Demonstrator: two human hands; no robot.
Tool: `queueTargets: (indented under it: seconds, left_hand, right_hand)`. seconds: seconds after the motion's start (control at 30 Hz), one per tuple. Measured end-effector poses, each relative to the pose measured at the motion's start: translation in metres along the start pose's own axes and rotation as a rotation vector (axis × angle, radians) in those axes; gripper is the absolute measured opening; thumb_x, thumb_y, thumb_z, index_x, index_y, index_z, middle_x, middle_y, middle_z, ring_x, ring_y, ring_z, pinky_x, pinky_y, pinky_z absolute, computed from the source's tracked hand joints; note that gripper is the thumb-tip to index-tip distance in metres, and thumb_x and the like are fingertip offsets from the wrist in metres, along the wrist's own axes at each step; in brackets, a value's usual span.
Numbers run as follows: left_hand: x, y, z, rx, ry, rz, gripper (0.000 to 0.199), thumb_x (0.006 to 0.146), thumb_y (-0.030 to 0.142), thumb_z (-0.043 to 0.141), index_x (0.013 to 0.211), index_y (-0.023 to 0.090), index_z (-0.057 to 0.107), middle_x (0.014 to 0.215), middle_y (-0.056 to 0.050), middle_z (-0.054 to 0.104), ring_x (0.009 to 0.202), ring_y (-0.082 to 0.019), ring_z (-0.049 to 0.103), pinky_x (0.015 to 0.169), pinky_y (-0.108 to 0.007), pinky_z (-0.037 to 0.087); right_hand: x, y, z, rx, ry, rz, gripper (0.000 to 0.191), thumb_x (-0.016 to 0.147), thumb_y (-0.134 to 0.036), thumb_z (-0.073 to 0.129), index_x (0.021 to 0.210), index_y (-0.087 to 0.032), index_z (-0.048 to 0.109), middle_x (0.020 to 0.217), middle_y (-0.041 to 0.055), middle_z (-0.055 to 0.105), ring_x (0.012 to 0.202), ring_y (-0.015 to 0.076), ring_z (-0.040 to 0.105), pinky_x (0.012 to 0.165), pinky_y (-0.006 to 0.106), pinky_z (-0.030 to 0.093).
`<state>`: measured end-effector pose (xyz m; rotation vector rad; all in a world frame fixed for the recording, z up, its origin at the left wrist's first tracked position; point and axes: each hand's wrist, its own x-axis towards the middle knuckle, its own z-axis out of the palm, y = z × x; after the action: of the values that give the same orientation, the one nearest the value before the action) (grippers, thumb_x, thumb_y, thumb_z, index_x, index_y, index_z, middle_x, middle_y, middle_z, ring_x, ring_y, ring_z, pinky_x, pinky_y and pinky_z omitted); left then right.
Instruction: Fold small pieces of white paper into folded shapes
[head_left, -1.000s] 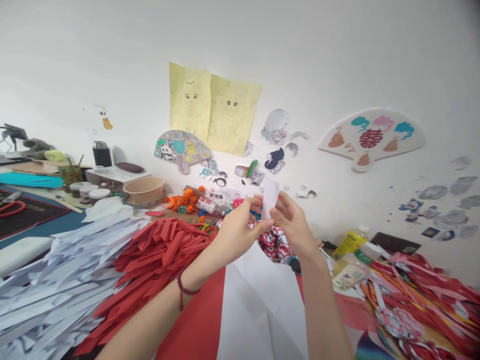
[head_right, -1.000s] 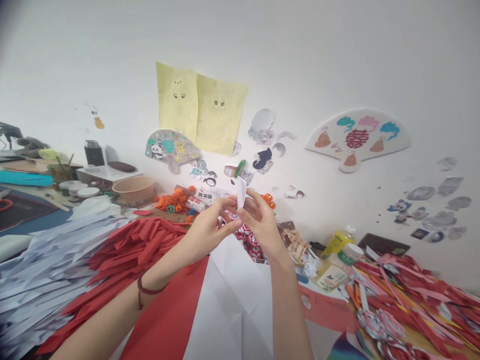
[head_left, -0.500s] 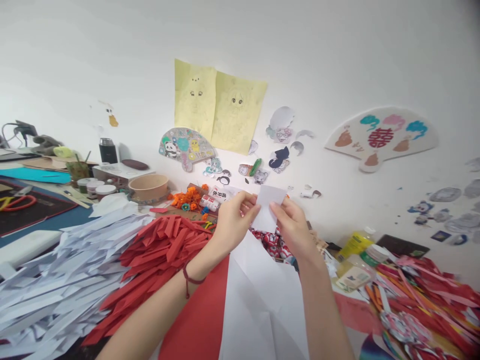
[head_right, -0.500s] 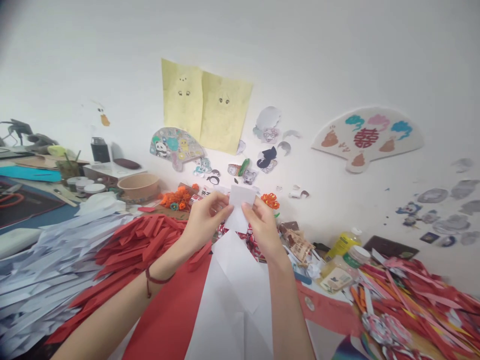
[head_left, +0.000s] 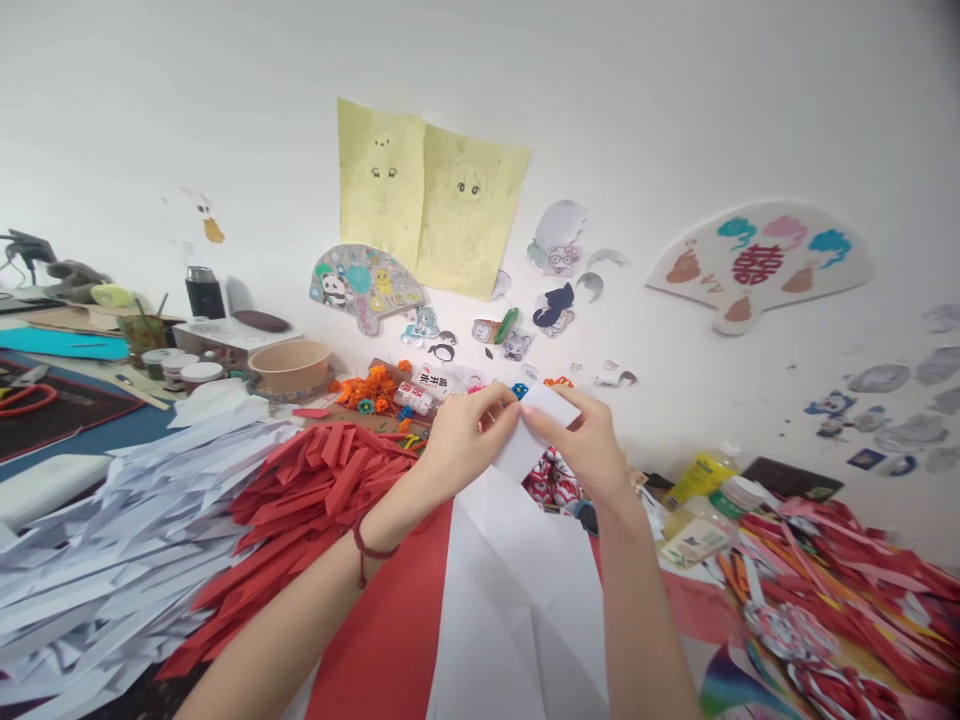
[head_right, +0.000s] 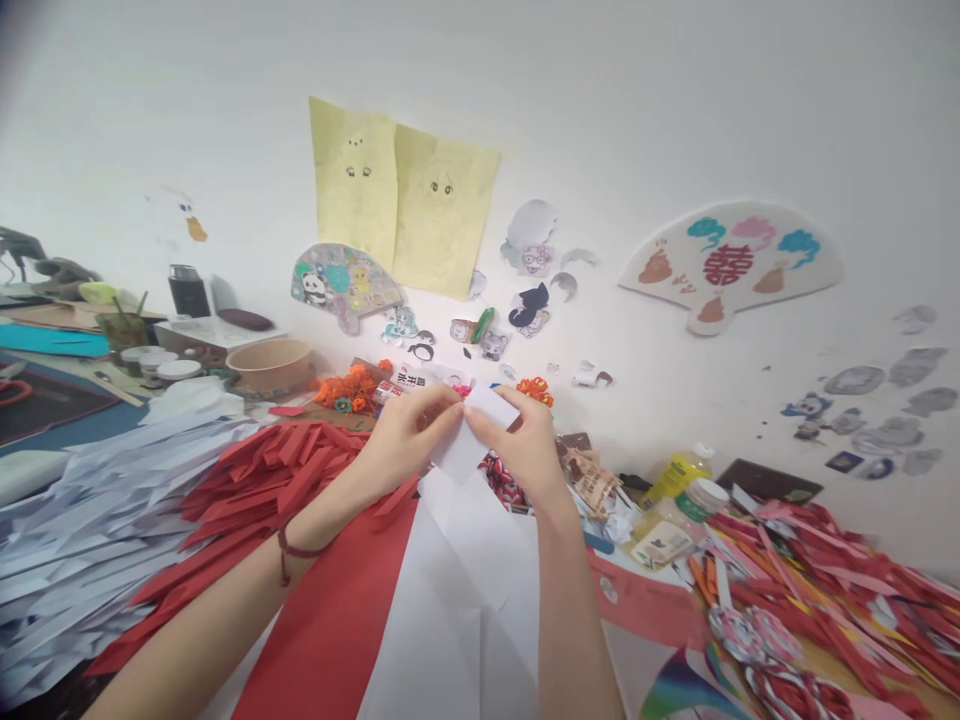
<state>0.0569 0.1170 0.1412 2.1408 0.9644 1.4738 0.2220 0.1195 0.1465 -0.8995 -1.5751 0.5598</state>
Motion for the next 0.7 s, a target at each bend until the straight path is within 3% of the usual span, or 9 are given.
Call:
queueTargets:
  seconds: [0.3,0.4,0.5,0.7]
  left_hand:
    - [-0.003,0.003,0.009,-0.03,0.063,-0.041,0.015,0.083,0.023,0.047,0.072,0.017,0.055,0.064,0.003,0.053,0.059,-0.009,0.047,0.057,-0.021,0.034]
    - [0.0,-0.003,0.01,-0.08,0.065,-0.069,0.016,0.082,0.024,0.047,0.07,0.016,0.056,0.065,0.002,0.055,0.061,-0.01,0.048,0.057,-0.021,0.035]
    - [0.002,-0.01,0.013,-0.114,0.066,-0.079,0.016,0.081,0.024,0.047,0.07,0.016,0.056,0.063,0.003,0.053,0.059,-0.01,0.047,0.056,-0.02,0.034]
    - [0.003,-0.022,0.022,-0.097,0.045,-0.083,0.014,0.077,0.023,0.048,0.066,0.016,0.054,0.058,0.004,0.049,0.055,-0.009,0.042,0.054,-0.02,0.032]
  right_hand:
    - [-0.007,-0.015,0.004,-0.213,0.032,-0.227,0.013,0.083,-0.031,0.066,0.079,-0.018,0.07,0.076,0.0,0.068,0.073,0.0155,0.061,0.066,0.024,0.047]
    - [-0.007,-0.011,0.007,-0.279,0.074,-0.332,0.011,0.084,-0.028,0.066,0.082,-0.019,0.072,0.08,0.0017,0.071,0.076,0.0167,0.064,0.073,0.027,0.048]
    - [-0.007,-0.004,0.009,-0.331,0.121,-0.42,0.011,0.084,-0.026,0.065,0.08,-0.019,0.072,0.079,0.0027,0.072,0.073,0.0167,0.064,0.07,0.027,0.049]
    - [-0.005,0.005,0.003,-0.394,0.196,-0.445,0.009,0.083,-0.025,0.067,0.083,-0.019,0.073,0.079,0.0028,0.072,0.072,0.0174,0.065,0.07,0.029,0.05]
